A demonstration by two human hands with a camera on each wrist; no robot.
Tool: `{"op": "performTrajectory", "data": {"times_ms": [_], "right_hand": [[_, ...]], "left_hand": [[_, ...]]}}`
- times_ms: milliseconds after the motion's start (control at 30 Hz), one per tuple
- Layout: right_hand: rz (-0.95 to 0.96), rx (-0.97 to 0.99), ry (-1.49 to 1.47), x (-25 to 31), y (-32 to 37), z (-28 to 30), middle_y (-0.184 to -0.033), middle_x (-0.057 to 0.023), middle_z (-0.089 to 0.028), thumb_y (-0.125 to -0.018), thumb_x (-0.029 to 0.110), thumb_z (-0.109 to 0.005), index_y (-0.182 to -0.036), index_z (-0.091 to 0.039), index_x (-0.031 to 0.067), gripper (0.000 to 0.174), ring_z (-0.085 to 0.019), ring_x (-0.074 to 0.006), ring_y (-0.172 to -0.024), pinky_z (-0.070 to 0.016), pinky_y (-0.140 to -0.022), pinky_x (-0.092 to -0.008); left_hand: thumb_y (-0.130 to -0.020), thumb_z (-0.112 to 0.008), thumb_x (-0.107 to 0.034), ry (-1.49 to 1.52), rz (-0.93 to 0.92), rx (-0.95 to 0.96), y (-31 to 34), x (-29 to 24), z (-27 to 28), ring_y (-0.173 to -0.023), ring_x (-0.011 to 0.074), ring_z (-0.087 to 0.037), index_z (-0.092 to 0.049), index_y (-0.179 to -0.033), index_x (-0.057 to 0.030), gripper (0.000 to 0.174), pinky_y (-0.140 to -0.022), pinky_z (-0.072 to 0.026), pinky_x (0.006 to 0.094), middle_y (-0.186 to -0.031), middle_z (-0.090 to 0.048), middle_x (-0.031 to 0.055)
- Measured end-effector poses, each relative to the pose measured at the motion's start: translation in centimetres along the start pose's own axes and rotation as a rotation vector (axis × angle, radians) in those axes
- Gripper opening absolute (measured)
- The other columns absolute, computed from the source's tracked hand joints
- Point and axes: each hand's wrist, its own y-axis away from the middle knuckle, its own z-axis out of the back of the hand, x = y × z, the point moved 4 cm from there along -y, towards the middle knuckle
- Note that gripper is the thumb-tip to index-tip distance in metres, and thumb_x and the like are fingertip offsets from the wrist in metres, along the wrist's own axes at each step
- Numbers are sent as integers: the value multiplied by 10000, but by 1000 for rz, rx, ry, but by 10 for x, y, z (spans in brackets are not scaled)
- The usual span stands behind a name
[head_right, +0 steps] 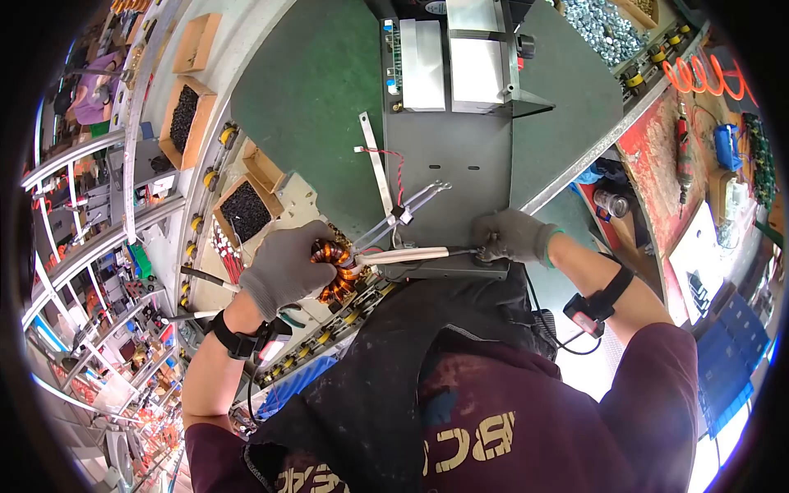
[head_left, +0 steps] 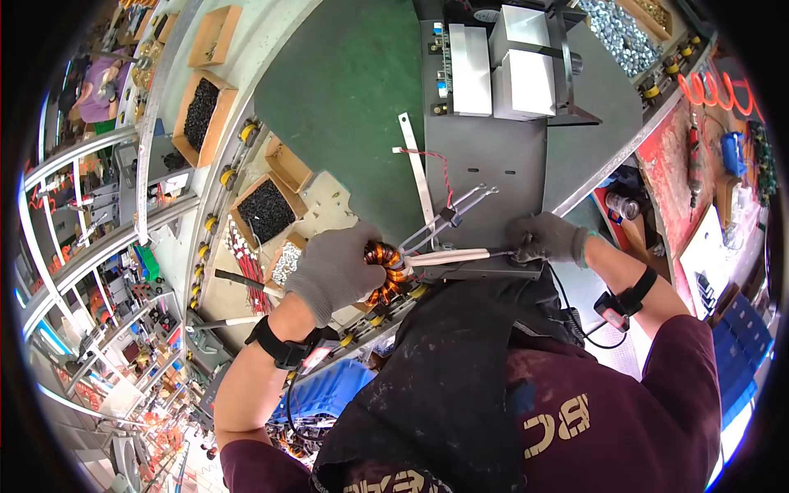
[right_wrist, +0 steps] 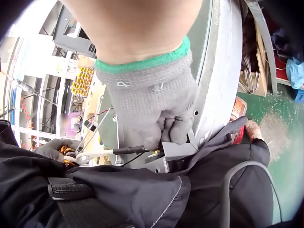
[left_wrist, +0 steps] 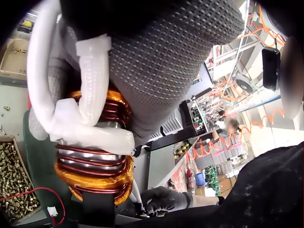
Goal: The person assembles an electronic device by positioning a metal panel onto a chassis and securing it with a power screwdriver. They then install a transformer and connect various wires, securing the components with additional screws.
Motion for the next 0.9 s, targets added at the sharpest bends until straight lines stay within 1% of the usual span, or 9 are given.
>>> {"op": "performTrajectory", "data": {"times_ms": [167,367,433,467,567,633,767,833,900], "right_hand": [[-279,266,-3,18,-7,8,-753,-93,-635,-735,150,-692,-836,-675,69,131,-610,-232,-776,-471,-699,-364],[207,101,79,9,-16,3,-713,-97,-614,-724,181,-678,-757,-676,64,122,-598,-223,-638,-468,-594,-360],[-307,263,-110,14,-8,4,-727,-120,-621,-720,203,-684,-748,-669,53,152,-606,-258,-691,-471,-636,-372],[-304,263,-107,13,-10,4,-727,-120,-621,-720,203,-684,-748,-669,53,152,-606,-258,-691,-471,-636,-372],[-183,217,118,-1,-16,-3,-740,-117,-625,-736,189,-679,-808,-662,49,158,-609,-266,-712,-473,-654,-380],[235,-27,243,-4,-19,-5,-739,-90,-620,-763,201,-671,-876,-658,51,188,-604,-213,-646,-477,-589,-356],[217,29,135,0,-11,1,-763,-84,-631,-768,209,-666,-922,-655,60,215,-610,-213,-633,-483,-591,-360],[-256,264,-199,6,-3,5,-801,-111,-650,-754,246,-688,-928,-653,53,261,-630,-268,-711,-482,-691,-387],[-353,316,-69,19,-10,10,-803,-105,-652,-750,248,-695,-935,-653,54,271,-632,-253,-709,-493,-670,-377]], "left_hand": [[-699,-636,-256,-69,-7,70,-1,-6,3,-866,333,-641,-608,-1028,-103,364,-765,-503,405,-886,-664,149],[-709,-633,-258,-129,5,131,-1,-6,0,-870,331,-640,-591,-1027,-122,349,-759,-501,409,-889,-665,133],[-692,-642,-247,-113,-26,97,0,-3,-4,-815,328,-642,-605,-1034,-122,366,-726,-501,405,-835,-659,138],[-676,-651,-236,-102,-62,51,-1,-3,-3,-760,325,-644,-618,-1041,-121,384,-694,-501,400,-780,-653,143],[-676,-643,-237,-138,-45,76,0,-6,-3,-749,327,-643,-616,-1046,-122,388,-684,-502,401,-768,-650,142],[-676,-639,-235,-133,-46,87,0,-6,-2,-750,327,-643,-615,-1044,-121,386,-684,-501,400,-767,-650,142],[-674,-630,-229,-117,-45,109,0,-5,-3,-757,328,-641,-615,-1037,-118,380,-684,-496,403,-771,-649,145],[-675,-628,-229,-116,-52,105,0,-4,-4,-762,329,-641,-614,-1040,-119,382,-687,-496,404,-778,-649,147],[-676,-626,-228,-108,-56,94,-1,-4,-4,-767,329,-640,-612,-1043,-120,383,-690,-495,405,-785,-650,148]]}}
